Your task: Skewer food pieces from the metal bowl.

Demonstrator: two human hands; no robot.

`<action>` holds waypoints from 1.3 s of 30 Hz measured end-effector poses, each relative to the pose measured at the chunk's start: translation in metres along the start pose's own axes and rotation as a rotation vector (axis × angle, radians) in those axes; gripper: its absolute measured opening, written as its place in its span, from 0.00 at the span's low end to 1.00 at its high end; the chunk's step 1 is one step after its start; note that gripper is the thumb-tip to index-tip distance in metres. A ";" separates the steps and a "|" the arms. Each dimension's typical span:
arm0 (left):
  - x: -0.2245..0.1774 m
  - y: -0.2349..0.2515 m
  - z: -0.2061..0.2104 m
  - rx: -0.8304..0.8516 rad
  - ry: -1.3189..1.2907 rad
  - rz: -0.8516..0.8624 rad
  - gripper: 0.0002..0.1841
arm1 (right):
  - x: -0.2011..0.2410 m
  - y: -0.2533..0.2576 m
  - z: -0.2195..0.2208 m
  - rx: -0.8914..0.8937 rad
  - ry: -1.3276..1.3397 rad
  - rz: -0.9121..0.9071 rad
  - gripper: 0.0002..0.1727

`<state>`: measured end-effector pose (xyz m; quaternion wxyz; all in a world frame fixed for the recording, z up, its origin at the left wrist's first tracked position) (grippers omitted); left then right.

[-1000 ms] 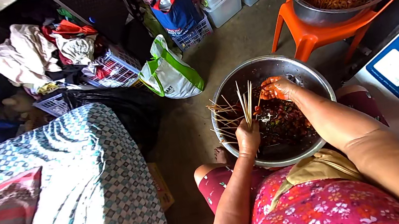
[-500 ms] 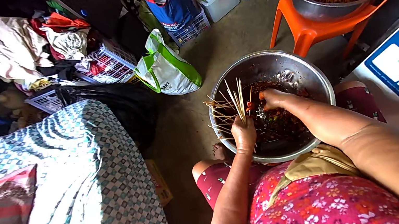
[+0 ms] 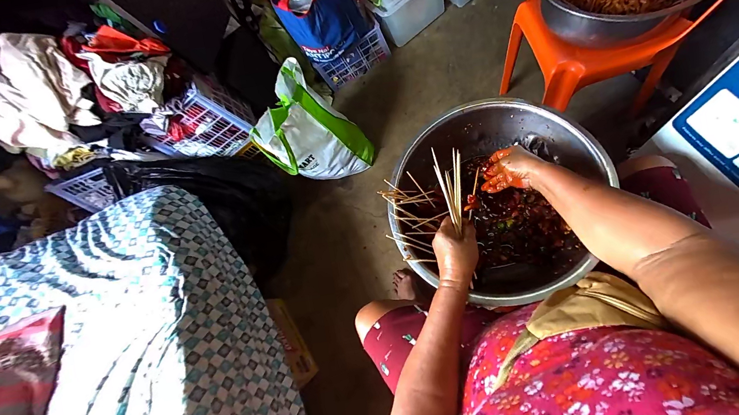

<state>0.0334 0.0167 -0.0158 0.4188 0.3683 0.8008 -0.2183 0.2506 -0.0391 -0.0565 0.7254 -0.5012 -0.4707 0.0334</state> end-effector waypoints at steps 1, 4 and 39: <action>0.000 0.000 0.000 0.009 0.000 0.001 0.10 | 0.001 -0.002 0.000 0.022 0.081 0.003 0.20; 0.000 0.000 0.001 0.024 0.000 0.003 0.09 | 0.002 0.000 0.001 0.063 0.227 0.008 0.17; -0.002 -0.002 -0.001 0.042 -0.026 0.029 0.10 | 0.008 -0.010 -0.005 0.188 0.095 -0.108 0.09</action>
Point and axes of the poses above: each hand's wrist, its own y-axis towards the middle knuckle, its own z-axis out of the palm, x = y × z, the point moved 1 cm from there along y, towards the middle knuckle, and after that the axes turned 13 degrees about z, right-handed, at the moved point
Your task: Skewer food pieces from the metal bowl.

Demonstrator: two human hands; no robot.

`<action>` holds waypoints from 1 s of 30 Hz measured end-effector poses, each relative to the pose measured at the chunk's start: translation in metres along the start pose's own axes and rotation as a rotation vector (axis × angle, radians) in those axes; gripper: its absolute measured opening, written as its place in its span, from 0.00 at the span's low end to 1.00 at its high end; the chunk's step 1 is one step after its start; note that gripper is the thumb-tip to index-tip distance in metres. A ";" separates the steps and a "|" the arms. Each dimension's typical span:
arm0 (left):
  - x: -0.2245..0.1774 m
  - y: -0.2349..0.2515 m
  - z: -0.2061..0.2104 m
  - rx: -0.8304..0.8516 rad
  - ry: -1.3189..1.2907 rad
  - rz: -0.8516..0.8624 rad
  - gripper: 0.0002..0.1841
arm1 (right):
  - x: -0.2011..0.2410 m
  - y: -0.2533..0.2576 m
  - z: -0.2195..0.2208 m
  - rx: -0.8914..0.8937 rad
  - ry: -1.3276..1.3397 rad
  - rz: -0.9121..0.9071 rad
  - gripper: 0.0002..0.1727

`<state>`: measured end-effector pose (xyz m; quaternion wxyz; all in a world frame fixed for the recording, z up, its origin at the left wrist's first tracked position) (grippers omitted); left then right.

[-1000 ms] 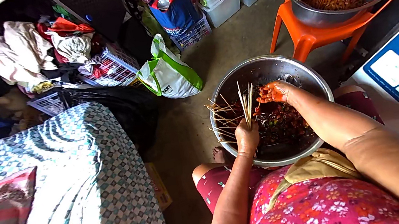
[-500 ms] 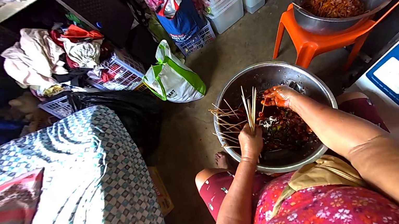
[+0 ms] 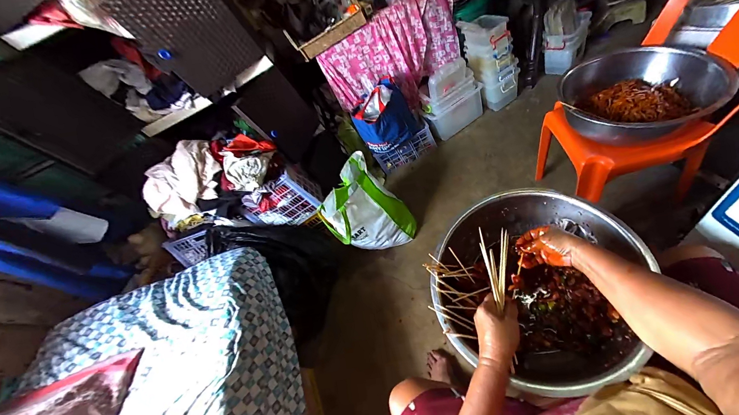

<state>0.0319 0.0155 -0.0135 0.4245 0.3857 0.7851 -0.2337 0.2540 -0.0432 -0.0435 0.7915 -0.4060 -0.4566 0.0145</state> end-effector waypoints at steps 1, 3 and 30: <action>0.000 0.000 0.000 0.000 -0.001 0.000 0.10 | -0.001 -0.001 0.001 0.018 -0.015 0.004 0.09; 0.000 0.001 0.001 0.001 0.006 -0.012 0.10 | -0.006 -0.001 0.007 0.064 -0.050 0.017 0.08; -0.002 0.003 0.002 0.027 0.018 -0.021 0.11 | -0.013 0.005 0.017 -0.121 0.340 0.085 0.11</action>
Point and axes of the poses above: each hand's wrist, its own y-axis towards the middle knuckle, its own z-axis out of the palm, x = y × z, the point moved 1 cm from there along y, towards the middle knuckle, and after that the axes turned 13 degrees about z, right-handed, at the moved point
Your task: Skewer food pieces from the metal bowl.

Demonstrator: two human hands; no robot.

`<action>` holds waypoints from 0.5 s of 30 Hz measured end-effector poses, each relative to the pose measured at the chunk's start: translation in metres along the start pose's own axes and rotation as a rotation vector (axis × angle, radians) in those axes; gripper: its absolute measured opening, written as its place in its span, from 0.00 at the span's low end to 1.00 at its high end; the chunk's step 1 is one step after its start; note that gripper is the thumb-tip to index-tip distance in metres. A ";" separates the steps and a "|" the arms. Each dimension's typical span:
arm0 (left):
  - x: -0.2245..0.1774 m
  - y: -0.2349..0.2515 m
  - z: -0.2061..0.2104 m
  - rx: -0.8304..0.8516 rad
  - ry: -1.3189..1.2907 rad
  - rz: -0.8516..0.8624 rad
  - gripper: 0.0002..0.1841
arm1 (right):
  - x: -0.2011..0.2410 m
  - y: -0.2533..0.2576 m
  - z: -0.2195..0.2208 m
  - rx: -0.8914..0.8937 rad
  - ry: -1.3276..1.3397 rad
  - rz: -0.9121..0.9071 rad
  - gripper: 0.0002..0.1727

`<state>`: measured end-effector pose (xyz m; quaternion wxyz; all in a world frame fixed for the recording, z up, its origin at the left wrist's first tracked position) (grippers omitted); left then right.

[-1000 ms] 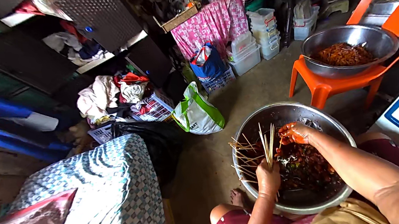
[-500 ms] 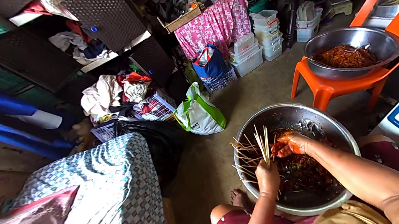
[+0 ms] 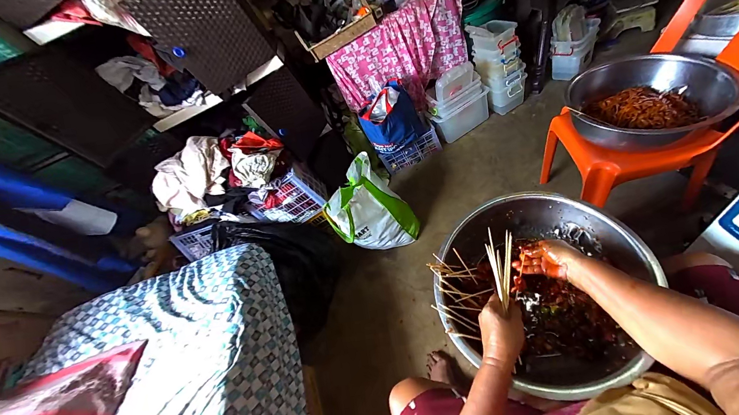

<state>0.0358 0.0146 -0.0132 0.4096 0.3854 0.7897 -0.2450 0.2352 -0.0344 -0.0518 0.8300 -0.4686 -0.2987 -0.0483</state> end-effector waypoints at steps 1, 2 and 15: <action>-0.001 0.000 0.000 0.001 -0.001 0.004 0.11 | 0.003 0.002 -0.004 -0.020 0.019 -0.010 0.11; -0.001 -0.001 0.000 -0.005 -0.003 0.007 0.10 | 0.005 0.002 -0.006 -0.036 0.013 -0.015 0.11; 0.000 0.000 0.000 0.014 0.023 0.008 0.11 | 0.009 -0.006 -0.003 0.018 0.033 -0.088 0.10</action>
Point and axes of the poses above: each hand's wrist, its own y-axis towards the middle knuckle, its own z-axis out of the palm, x = y × z, the point moved 1 cm from there along y, towards the middle knuckle, and after that the axes turned 13 degrees about z, right-handed, at the moved point
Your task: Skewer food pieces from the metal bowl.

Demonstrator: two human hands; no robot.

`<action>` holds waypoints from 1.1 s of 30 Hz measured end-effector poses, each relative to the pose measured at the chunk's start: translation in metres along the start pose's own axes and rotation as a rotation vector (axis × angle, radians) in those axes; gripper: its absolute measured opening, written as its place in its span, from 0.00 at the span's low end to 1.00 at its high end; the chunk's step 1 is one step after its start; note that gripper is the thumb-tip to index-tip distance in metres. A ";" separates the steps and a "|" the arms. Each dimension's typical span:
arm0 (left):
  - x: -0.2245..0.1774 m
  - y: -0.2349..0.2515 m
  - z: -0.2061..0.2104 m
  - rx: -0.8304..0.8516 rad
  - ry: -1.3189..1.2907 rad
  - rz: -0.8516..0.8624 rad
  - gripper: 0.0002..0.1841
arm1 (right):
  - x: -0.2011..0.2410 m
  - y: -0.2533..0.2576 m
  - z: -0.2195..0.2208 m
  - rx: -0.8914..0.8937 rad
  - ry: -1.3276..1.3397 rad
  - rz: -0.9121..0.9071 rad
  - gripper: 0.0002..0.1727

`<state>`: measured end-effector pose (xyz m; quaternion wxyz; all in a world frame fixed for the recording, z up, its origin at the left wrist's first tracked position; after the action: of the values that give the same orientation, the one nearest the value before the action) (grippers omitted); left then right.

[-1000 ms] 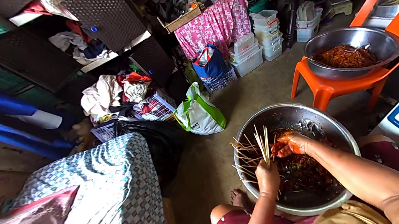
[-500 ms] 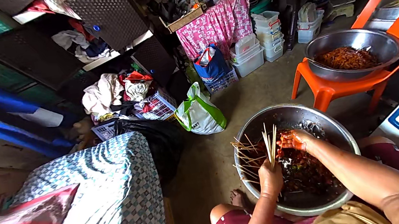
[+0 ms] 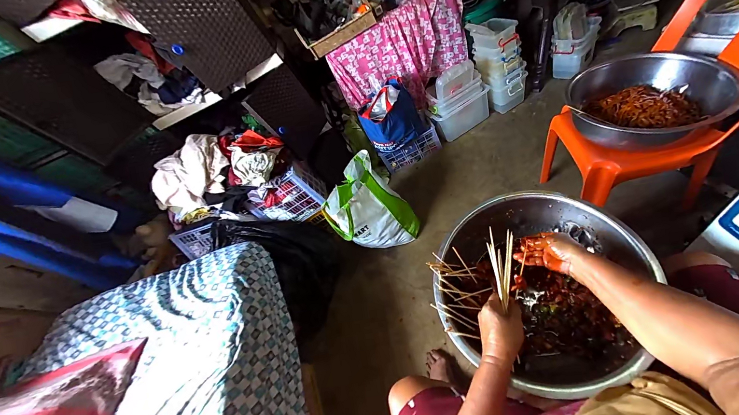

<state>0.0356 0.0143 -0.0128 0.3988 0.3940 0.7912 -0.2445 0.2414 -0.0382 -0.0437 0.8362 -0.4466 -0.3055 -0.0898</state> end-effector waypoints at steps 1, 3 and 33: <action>-0.001 0.000 0.000 0.000 0.000 -0.003 0.11 | 0.000 0.000 0.000 -0.011 -0.005 -0.007 0.10; -0.002 0.000 -0.001 0.003 0.003 -0.007 0.11 | 0.000 -0.002 0.002 -0.041 -0.045 -0.023 0.12; 0.001 -0.002 0.000 -0.023 -0.027 0.031 0.10 | -0.002 -0.001 0.001 -0.027 -0.075 0.079 0.13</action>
<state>0.0334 0.0138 -0.0137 0.4176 0.3985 0.7822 -0.2345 0.2388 -0.0378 -0.0440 0.8209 -0.4725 -0.3178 -0.0439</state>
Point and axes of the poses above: each hand's wrist, its own y-axis towards the middle knuckle, its own z-axis out of the palm, x = y × z, the point moved 1 cm from there along y, towards the middle knuckle, and after that the axes turned 13 degrees about z, right-handed, at the moved point
